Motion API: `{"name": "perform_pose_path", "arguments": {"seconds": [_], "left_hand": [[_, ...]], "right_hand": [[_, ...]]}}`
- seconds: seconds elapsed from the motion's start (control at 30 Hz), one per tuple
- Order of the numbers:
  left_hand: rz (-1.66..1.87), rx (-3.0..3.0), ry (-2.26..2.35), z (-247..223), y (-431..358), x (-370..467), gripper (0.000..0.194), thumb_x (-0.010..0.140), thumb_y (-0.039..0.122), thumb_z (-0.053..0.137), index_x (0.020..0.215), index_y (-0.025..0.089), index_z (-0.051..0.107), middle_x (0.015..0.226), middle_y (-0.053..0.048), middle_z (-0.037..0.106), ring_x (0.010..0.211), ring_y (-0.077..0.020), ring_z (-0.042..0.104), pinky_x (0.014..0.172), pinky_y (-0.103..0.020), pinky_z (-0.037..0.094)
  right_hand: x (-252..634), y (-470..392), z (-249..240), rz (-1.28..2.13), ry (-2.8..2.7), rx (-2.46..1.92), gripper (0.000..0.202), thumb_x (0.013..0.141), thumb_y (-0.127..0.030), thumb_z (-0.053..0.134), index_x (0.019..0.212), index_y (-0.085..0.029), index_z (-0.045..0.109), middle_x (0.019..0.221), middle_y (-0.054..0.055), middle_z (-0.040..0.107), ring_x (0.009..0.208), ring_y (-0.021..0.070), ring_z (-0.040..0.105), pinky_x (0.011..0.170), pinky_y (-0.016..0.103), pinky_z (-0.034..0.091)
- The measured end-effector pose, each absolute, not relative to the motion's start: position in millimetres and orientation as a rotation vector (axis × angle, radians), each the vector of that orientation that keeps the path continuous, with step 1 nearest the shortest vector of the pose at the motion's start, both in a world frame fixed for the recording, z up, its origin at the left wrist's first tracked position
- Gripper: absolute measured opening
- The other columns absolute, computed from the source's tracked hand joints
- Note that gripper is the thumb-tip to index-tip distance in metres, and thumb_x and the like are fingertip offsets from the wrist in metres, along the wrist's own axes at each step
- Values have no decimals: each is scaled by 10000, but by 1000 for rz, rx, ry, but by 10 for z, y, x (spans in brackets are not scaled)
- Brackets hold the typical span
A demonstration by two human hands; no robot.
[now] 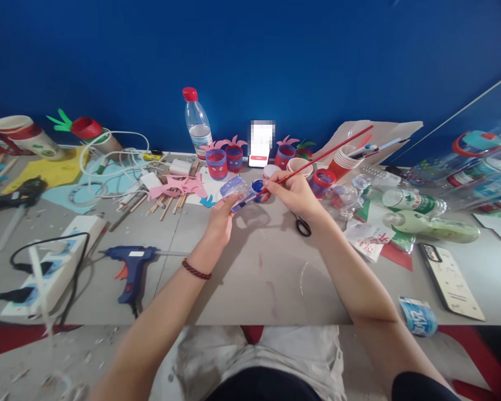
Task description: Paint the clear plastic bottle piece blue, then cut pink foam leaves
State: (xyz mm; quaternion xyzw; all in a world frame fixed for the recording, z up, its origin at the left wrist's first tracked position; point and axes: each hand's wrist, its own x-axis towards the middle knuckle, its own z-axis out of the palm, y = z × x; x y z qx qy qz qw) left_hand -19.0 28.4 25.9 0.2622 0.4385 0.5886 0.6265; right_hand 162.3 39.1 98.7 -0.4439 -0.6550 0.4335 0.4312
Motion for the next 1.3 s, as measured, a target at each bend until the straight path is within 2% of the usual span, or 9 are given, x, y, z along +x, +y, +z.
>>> {"name": "perform_pose_path", "arguments": {"seconds": [0.13, 0.3, 0.53, 0.83, 1.0, 1.2, 1.3], "left_hand": [[1353, 607, 997, 245, 290, -191, 446, 526, 521, 886, 806, 233, 690, 968, -45, 761, 1206, -290, 611, 1027, -401, 364], [1350, 591, 993, 237, 290, -193, 422, 530, 493, 886, 800, 242, 681, 970, -40, 761, 1250, -294, 596, 1070, -420, 344], [1346, 610, 1000, 257, 278, -193, 412, 560, 502, 857, 815, 231, 678, 1032, -66, 760, 1280, -317, 584, 1071, -441, 353], [1337, 611, 993, 253, 276, -181, 422, 549, 533, 847, 797, 239, 674, 1008, -61, 761, 1252, -302, 600, 1030, -416, 385], [1328, 596, 990, 264, 281, -183, 412, 547, 519, 843, 802, 242, 675, 998, -50, 768, 1231, -292, 616, 1035, -410, 378], [1318, 611, 959, 247, 291, -187, 410, 567, 522, 828, 810, 227, 679, 989, -61, 770, 1250, -304, 609, 1065, -422, 350], [1311, 624, 946, 242, 295, -194, 401, 581, 518, 825, 805, 225, 666, 1020, -69, 767, 1267, -308, 600, 1062, -428, 354]], "right_hand": [[1598, 372, 1055, 1035, -1644, -1145, 373, 801, -544, 714, 683, -202, 624, 653, 49, 710, 680, 201, 687, 738, 384, 575], [1722, 426, 1079, 914, -1617, -1164, 349, 841, -503, 692, 661, -210, 633, 656, 41, 686, 712, 194, 685, 735, 371, 576], [1853, 482, 1089, 880, -1558, -1163, 377, 828, -478, 718, 585, -208, 617, 659, 37, 670, 684, 177, 681, 740, 358, 583], [1728, 454, 1018, 1041, -1622, -1082, 297, 882, -409, 669, 669, -206, 623, 680, 27, 699, 727, 169, 686, 860, 384, 564], [1763, 477, 1025, 989, -1592, -1136, 294, 873, -394, 672, 662, -193, 632, 682, 40, 676, 710, 176, 678, 806, 388, 568], [1857, 514, 1051, 952, -1574, -1180, 327, 852, -434, 697, 617, -214, 635, 679, 34, 660, 763, 190, 691, 833, 390, 584], [1897, 527, 1060, 948, -1569, -1181, 375, 821, -487, 726, 584, -215, 626, 648, 29, 640, 718, 189, 692, 763, 372, 602]]}}
